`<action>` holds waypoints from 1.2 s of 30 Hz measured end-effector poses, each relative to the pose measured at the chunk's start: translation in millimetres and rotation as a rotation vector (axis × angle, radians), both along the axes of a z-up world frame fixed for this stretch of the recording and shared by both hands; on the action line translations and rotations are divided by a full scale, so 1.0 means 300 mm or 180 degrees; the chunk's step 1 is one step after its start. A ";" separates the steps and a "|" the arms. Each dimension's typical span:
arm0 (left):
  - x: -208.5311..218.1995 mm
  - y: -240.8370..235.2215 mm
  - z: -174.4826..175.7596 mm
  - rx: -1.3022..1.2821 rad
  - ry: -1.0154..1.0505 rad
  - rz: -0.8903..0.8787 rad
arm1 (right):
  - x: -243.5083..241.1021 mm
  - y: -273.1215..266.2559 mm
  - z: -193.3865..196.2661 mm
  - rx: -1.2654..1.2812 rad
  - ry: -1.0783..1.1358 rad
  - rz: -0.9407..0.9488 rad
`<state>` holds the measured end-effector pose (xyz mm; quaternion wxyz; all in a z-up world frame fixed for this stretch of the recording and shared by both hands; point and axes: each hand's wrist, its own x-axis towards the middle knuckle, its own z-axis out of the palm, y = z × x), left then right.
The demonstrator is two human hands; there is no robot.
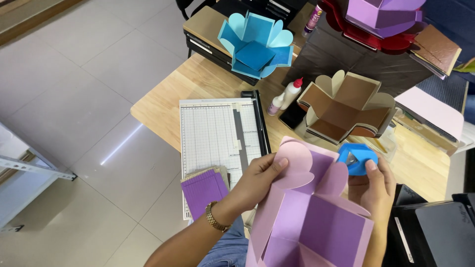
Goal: The person picks up a purple paper craft and uses a blue hole punch to create holes along the edges of the folded paper. They then place the finished item on the table and pick up a stack of purple paper sheets.
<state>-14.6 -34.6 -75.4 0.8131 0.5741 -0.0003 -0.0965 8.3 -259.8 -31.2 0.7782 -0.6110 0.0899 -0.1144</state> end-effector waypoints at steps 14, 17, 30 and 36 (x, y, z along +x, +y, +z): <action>-0.005 -0.038 -0.019 -0.0343 -0.0258 0.0394 | -0.075 0.037 -0.010 0.0489 -0.0551 0.0870; -0.014 -0.051 -0.030 -0.1112 -0.0236 -0.0058 | -0.135 0.172 0.074 0.0188 -0.0594 0.0806; 0.087 0.004 0.102 0.0442 -0.0543 -0.0806 | -0.106 -0.013 -0.251 -0.1098 -0.1619 0.0633; 0.114 -0.020 0.115 0.0617 -0.0145 -0.1064 | 0.008 -0.064 -0.114 -0.1533 -0.0831 0.0174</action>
